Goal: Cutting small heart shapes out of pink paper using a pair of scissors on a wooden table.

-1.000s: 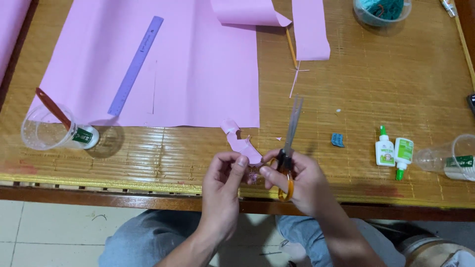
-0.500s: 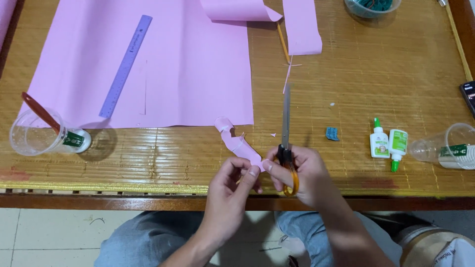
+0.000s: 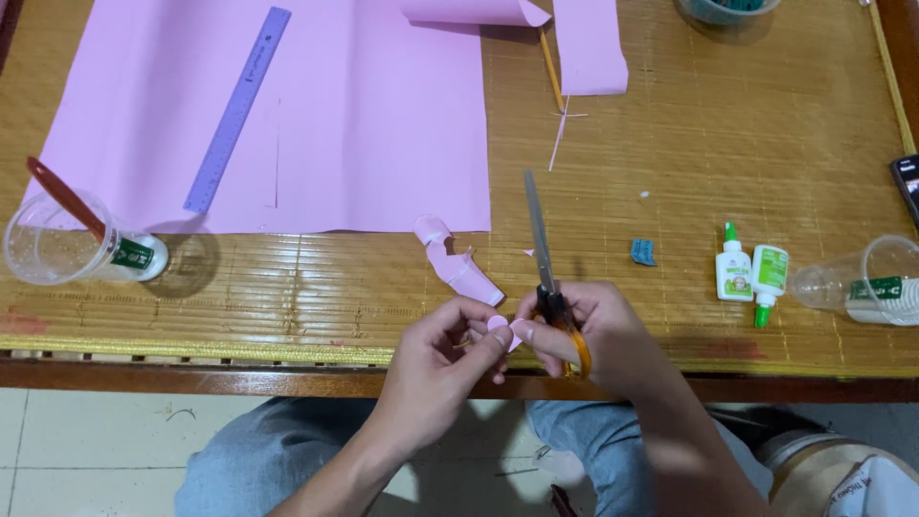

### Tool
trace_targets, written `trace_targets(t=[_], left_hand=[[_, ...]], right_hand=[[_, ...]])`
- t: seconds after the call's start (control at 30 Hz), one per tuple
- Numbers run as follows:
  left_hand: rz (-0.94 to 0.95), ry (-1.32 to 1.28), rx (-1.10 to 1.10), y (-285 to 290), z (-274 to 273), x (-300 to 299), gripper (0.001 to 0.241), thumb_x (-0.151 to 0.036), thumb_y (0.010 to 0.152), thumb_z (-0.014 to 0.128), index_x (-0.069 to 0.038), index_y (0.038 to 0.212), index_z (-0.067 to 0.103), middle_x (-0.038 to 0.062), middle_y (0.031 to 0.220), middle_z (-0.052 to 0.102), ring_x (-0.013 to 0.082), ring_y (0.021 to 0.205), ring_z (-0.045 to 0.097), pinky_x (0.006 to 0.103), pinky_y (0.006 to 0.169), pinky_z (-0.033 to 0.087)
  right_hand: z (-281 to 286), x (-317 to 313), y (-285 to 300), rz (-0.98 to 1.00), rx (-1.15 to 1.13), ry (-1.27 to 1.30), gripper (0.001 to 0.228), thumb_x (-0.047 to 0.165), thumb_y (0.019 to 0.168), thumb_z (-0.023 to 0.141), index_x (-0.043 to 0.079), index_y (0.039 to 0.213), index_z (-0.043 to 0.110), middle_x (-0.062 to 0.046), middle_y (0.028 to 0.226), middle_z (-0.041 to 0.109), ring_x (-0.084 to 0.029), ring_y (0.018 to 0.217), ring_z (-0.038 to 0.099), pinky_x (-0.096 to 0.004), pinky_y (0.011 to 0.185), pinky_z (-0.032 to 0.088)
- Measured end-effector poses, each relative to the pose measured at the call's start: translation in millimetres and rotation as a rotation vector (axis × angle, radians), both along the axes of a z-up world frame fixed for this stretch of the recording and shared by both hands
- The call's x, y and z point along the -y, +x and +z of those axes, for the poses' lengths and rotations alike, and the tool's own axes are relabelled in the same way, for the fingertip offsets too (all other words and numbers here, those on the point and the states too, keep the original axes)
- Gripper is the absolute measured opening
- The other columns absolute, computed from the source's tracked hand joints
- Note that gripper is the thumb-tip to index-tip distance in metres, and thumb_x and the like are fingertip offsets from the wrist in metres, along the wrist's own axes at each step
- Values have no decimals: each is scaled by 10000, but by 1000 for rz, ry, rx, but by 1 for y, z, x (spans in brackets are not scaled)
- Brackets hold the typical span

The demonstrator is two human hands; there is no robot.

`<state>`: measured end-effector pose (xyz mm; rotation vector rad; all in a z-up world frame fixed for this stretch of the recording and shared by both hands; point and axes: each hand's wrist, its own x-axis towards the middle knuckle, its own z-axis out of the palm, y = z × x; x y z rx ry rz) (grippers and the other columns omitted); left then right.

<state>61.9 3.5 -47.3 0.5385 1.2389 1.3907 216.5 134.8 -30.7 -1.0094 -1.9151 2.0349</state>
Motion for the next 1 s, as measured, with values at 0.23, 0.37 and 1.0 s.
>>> trace_targets(t=[0.23,0.37,1.0], left_hand=[[86,-17,-56,-3,1,-1,80,-113,932,744,-43,924,707,40,771,691,103,675,618,250,661,565],[91,8,-59,-4,5,-2,152,-150,954,707,-40,850,696,65,746,712,137,676,642,278,678,562],[54,6,-81,-7,-8,-7,97,-119,946,715,-48,1004,684,7,725,593,141,643,666,263,671,568]], right_hand=[[-19,-2,6,-52,-44,-102,95,51,890,736,-14,947,697,-95,473,576,-131,404,517,-275,467,434],[-12,2,1,-78,-10,-24,49,51,900,719,5,900,704,-76,469,581,-118,418,500,-276,485,443],[-22,4,-3,-183,2,64,74,75,916,711,21,871,689,-76,503,578,-144,434,524,-273,451,413]])
